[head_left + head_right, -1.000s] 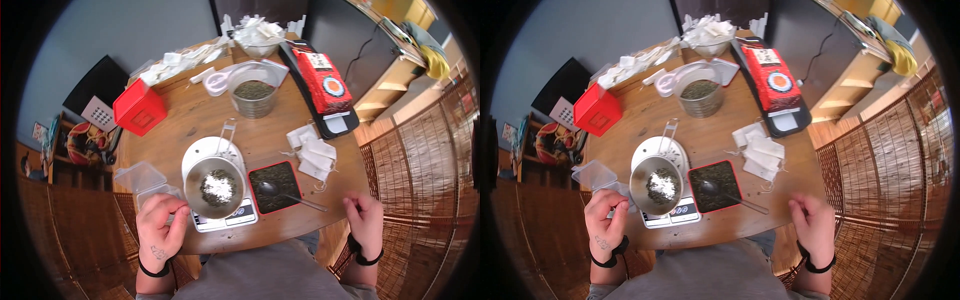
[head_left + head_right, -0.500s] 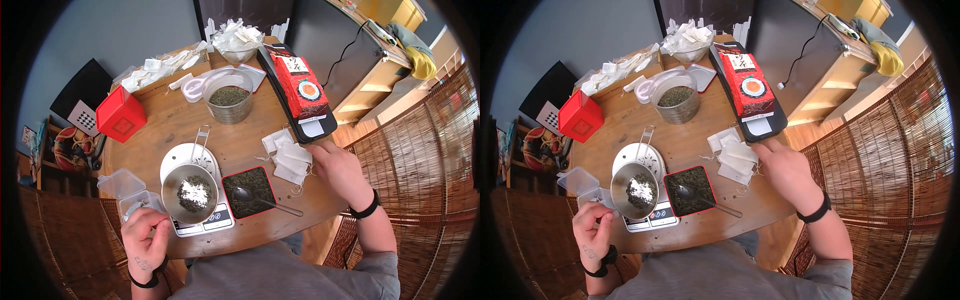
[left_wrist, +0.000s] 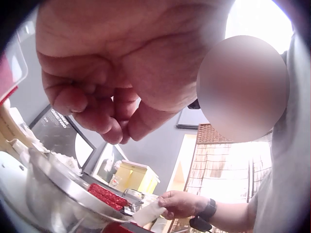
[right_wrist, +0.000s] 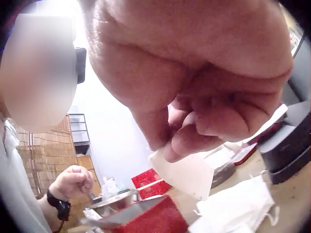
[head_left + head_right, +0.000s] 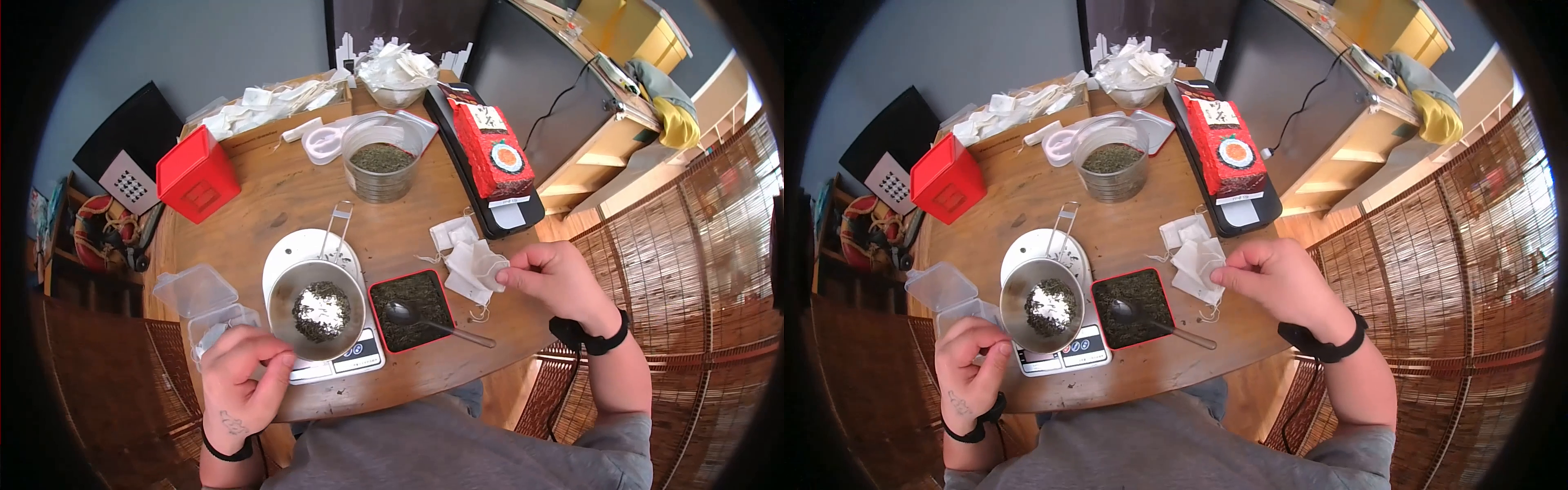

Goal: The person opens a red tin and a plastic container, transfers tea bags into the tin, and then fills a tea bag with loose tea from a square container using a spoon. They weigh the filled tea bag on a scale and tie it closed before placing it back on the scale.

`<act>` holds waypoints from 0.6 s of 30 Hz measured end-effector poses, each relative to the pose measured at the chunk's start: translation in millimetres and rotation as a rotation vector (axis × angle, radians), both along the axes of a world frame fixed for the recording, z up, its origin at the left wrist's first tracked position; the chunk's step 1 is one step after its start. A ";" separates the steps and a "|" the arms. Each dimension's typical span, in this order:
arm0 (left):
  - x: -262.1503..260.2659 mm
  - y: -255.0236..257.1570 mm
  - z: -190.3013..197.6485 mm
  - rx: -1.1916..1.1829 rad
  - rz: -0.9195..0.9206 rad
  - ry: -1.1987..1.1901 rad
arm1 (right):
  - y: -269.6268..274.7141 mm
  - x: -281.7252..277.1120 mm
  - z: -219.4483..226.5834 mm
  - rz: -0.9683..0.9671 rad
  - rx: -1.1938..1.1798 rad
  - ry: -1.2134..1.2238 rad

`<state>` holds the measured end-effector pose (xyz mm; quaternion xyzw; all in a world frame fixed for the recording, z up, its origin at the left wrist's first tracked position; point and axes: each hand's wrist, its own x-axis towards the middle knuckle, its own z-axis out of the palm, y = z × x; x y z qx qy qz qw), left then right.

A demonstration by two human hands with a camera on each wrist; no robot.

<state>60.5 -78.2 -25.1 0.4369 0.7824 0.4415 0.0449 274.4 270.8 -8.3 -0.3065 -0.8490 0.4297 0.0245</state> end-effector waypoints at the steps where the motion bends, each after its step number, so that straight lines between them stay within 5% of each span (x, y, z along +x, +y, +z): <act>1: 0.4 4.0 5.0 0.019 -0.071 -0.006 | -9.5 -4.1 11.3 -0.009 -0.064 -0.006; 8: 12.2 34.8 27.8 0.188 -0.430 -0.330 | -86.6 -37.3 47.8 0.154 -0.240 0.106; 18: 16.4 23.4 16.0 0.135 -0.272 -0.203 | -146.5 -55.8 8.6 0.266 -0.230 0.316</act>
